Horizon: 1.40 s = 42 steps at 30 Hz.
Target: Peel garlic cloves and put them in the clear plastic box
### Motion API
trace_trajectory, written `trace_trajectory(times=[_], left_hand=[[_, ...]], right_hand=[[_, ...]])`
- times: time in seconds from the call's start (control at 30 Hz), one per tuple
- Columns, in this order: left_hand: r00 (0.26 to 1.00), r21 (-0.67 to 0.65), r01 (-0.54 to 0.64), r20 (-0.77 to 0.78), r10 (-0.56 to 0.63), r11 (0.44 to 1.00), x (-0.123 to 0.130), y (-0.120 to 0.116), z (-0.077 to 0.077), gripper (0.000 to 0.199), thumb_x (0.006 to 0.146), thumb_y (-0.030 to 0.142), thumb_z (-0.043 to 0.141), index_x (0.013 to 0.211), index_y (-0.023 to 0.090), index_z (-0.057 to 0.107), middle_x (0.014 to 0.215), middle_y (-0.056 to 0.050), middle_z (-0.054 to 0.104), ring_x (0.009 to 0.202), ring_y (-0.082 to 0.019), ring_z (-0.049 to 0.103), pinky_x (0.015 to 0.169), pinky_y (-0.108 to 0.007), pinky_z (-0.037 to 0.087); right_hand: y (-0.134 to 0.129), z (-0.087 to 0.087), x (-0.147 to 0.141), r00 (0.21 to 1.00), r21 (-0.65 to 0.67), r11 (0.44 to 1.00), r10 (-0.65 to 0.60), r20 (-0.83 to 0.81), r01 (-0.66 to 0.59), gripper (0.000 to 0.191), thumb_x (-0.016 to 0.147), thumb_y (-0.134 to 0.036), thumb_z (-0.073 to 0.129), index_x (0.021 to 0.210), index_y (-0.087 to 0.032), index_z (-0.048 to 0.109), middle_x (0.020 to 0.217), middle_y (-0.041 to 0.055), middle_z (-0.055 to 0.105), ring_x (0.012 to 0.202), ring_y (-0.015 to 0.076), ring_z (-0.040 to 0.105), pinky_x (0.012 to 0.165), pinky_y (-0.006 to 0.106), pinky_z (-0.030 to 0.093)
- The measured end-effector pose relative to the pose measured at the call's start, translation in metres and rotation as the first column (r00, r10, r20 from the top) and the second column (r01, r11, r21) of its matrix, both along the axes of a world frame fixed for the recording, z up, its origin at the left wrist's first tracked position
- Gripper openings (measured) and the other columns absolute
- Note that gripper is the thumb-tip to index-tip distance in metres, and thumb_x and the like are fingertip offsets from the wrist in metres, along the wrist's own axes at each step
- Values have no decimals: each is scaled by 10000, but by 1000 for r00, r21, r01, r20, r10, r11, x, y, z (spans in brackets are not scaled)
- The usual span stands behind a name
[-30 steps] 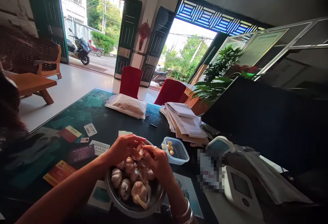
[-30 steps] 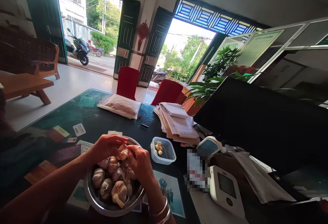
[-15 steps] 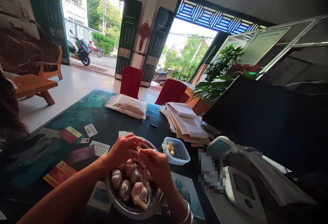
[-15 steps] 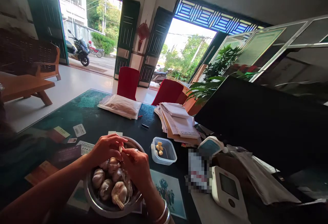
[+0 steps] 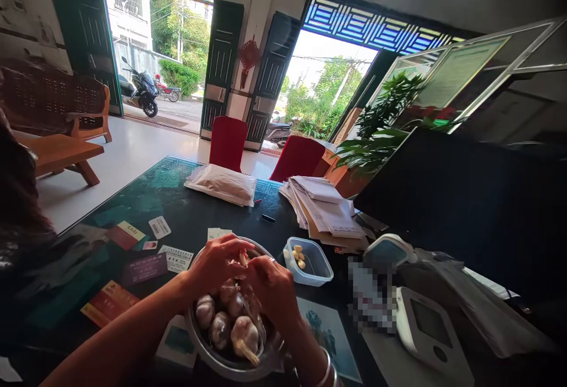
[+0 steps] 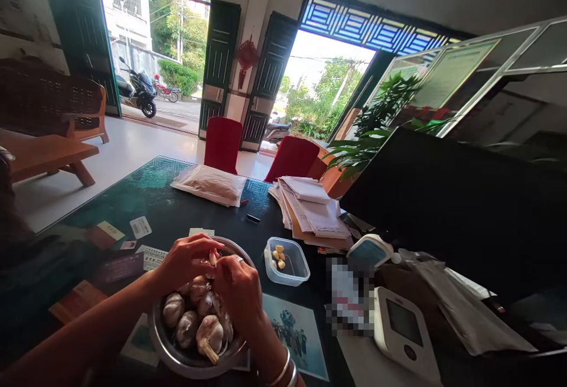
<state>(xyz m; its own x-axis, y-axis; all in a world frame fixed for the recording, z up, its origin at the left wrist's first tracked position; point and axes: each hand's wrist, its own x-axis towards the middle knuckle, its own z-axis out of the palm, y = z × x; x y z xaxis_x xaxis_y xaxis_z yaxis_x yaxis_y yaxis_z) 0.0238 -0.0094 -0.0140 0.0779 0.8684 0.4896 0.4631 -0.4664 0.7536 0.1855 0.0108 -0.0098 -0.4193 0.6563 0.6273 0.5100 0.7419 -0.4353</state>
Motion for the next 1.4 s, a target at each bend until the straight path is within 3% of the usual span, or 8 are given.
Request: trace_trajectory(times=[0.13,0.33,0.53,0.8,0.97,1.1,1.23,1.4], left_hand=[[999,-16,6,34,-6,1000,0,1,-1,357,666,176,710,1016,227,664,911,-22,612,694,-119,611,683,-231,519],[990,-9,51,129,-50,999,0,2,-4,371,672,127,692,1026,229,657,890,-12,602,667,-104,616,666,-224,526],[996,5,45,76,-45,999,0,0,-3,392,652,99,695,1022,226,660,852,-7,617,682,-117,617,692,-240,527],[992,-14,75,100,-73,997,2,-1,-3,388,635,170,742,1011,217,660,935,-36,622,717,-131,621,706,-248,532],[956,-49,211,219,-196,976,1,0,0,442,644,173,739,1071,208,630,964,-47,598,783,-157,642,728,-271,542],[913,-98,286,332,-239,953,-3,2,0,452,654,137,725,1091,177,615,931,-47,590,800,-174,651,720,-280,544],[960,-95,176,238,-150,980,-6,3,-1,350,640,135,733,983,175,669,913,-33,603,718,-136,641,684,-247,528],[999,-29,34,19,-33,999,-6,5,-2,135,631,144,738,757,180,710,817,-6,616,624,-102,607,627,-216,487]], right_hand=[[2,4,2,999,-77,997,-34,-42,31,230,817,-228,489,629,-194,617,543,-4,624,474,117,552,514,226,429],[4,3,6,983,-271,953,96,-158,-136,114,794,-253,590,845,-204,680,683,0,698,529,127,618,528,223,481],[2,4,5,986,-182,973,123,-112,-142,152,826,-212,544,737,-213,668,693,-1,702,588,134,634,597,238,481],[3,-3,3,1000,-14,1000,-6,-5,6,202,836,-206,478,656,-201,569,592,-8,607,531,123,553,559,228,429],[10,-1,12,996,-45,995,-87,-1,87,134,819,-185,479,707,-191,553,639,0,598,573,131,551,568,227,420],[16,-1,17,971,-63,986,-140,194,155,178,862,-192,462,739,-181,590,684,31,636,625,158,592,593,248,414],[17,-4,15,906,-120,984,-69,417,130,178,834,-165,519,705,-188,639,687,45,661,623,172,614,567,245,410],[11,4,14,983,-251,964,128,128,-93,232,843,-119,484,943,-204,675,828,39,698,740,164,638,677,249,463]])
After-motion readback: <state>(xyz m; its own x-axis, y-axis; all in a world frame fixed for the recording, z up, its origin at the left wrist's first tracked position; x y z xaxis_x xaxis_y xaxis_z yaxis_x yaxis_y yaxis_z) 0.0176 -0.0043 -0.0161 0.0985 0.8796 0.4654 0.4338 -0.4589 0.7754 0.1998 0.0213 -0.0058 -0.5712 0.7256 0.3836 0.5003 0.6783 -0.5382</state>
